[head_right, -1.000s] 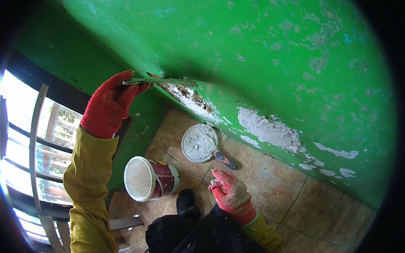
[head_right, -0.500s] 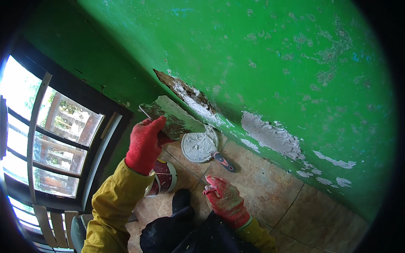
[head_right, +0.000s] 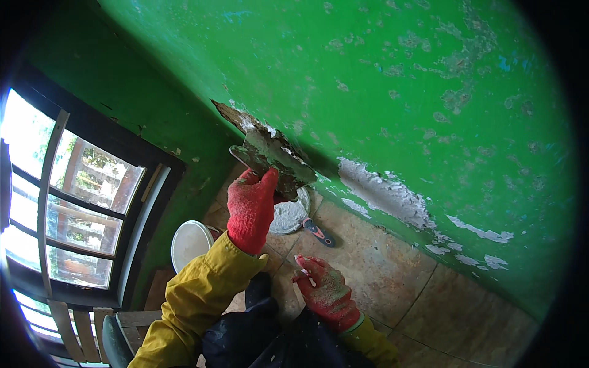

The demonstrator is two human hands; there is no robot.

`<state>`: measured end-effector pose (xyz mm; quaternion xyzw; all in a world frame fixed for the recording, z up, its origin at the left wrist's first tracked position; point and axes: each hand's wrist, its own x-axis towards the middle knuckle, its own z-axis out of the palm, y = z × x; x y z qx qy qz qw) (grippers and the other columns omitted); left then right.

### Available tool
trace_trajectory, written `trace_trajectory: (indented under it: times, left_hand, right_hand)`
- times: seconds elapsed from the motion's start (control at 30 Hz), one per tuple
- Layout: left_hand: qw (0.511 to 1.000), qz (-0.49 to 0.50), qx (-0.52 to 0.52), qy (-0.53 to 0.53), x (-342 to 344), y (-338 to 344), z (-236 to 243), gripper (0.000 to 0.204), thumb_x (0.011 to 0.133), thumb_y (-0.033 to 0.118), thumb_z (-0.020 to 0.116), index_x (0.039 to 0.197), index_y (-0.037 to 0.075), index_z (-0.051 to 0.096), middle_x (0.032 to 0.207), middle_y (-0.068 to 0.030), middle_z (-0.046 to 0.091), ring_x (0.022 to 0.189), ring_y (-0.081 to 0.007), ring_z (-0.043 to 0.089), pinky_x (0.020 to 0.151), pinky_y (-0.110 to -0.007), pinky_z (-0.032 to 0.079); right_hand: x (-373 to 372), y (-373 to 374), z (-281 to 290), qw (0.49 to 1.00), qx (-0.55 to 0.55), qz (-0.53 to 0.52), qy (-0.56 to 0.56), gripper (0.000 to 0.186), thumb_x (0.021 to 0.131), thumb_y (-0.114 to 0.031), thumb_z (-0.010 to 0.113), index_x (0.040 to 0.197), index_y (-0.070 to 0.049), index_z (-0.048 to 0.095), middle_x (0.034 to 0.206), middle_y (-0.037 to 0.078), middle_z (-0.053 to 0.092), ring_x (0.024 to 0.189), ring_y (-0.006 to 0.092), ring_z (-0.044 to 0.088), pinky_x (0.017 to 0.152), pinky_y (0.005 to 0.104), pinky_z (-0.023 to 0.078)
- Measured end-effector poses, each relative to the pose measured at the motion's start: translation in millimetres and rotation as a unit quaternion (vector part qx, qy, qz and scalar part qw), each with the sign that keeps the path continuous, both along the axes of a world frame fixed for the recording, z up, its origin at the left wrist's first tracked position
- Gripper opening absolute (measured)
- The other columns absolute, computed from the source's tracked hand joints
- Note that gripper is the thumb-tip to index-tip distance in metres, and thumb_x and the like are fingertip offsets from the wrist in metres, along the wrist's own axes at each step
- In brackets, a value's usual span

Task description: The person scoops wall plaster from a bucket using a putty knife and applies it onto damaged sections of a wall, spreading it with a putty knife.

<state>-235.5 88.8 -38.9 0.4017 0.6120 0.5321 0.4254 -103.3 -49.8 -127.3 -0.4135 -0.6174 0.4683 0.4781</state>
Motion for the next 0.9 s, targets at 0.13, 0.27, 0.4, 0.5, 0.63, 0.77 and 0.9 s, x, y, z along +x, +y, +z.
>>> trace_trajectory:
  times: [0.13,0.27,0.4,0.5,0.63,0.77,0.9]
  left_hand:
    - [0.999,0.01,-0.025,0.033,9,-3,-1,0.021,0.086,0.008,0.057,0.101,-0.005,0.061,0.086,-0.0092,0.067,0.069,-0.0147,0.065,0.062,-0.027,0.054]
    - [0.996,0.0,-0.002,0.087,16,-6,-4,0.021,0.086,0.019,0.057,0.098,0.002,0.064,0.074,-0.006,0.068,0.065,-0.0109,0.062,0.062,-0.028,0.048]
    - [0.991,-0.011,0.01,0.13,23,-10,-9,0.025,0.086,0.024,0.057,0.102,0.006,0.061,0.071,-0.0065,0.066,0.064,-0.0118,0.061,0.061,-0.029,0.047]
    - [0.992,-0.018,-0.019,0.121,33,-14,-13,0.025,0.086,0.026,0.057,0.103,0.008,0.061,0.069,-0.0073,0.065,0.062,-0.0126,0.06,0.06,-0.03,0.046]
    - [0.991,-0.029,-0.039,0.121,38,-15,-9,0.025,0.086,0.028,0.057,0.102,0.009,0.061,0.068,-0.0088,0.064,0.061,-0.014,0.06,0.059,-0.031,0.046]
    - [0.979,-0.024,-0.057,0.194,33,-21,-7,0.025,0.086,0.026,0.058,0.103,0.009,0.062,0.069,-0.0081,0.065,0.062,-0.0117,0.06,0.06,-0.03,0.046]
    - [0.999,0.008,-0.011,0.037,20,-29,-21,0.026,0.087,0.02,0.06,0.108,0.005,0.062,0.079,-0.0045,0.068,0.068,-0.0084,0.06,0.063,-0.026,0.046]
  right_hand:
    - [2,0,0,1.0,-0.03,0.007,0.003,0.033,0.081,-0.002,0.06,0.113,-0.005,0.057,0.101,0.016,0.062,0.078,0.0225,0.068,0.065,0.0302,0.054]
    - [0,1,-1,0.999,-0.032,0.001,0.011,0.031,0.081,-0.003,0.061,0.111,-0.004,0.058,0.1,0.015,0.063,0.078,0.0223,0.068,0.066,0.0304,0.054]
    - [0,3,4,0.999,-0.041,0.013,-0.017,0.029,0.081,-0.005,0.062,0.11,-0.005,0.059,0.097,0.014,0.064,0.077,0.0222,0.067,0.067,0.0313,0.053]
    - [-2,3,5,0.998,-0.023,0.016,-0.051,0.029,0.081,-0.007,0.063,0.11,-0.004,0.059,0.096,0.014,0.065,0.077,0.0228,0.067,0.067,0.0317,0.053]
    - [-4,4,-1,0.991,0.094,-0.017,-0.094,0.029,0.081,-0.007,0.064,0.109,-0.005,0.059,0.095,0.014,0.065,0.078,0.0233,0.067,0.067,0.0321,0.053]
    - [-2,4,7,0.998,-0.024,0.029,-0.051,0.03,0.081,-0.007,0.064,0.11,-0.005,0.059,0.095,0.014,0.065,0.078,0.0232,0.067,0.067,0.032,0.053]
    - [2,3,7,0.998,-0.051,0.046,-0.012,0.029,0.083,-0.006,0.061,0.112,-0.003,0.058,0.099,0.016,0.064,0.078,0.023,0.067,0.068,0.0312,0.053]
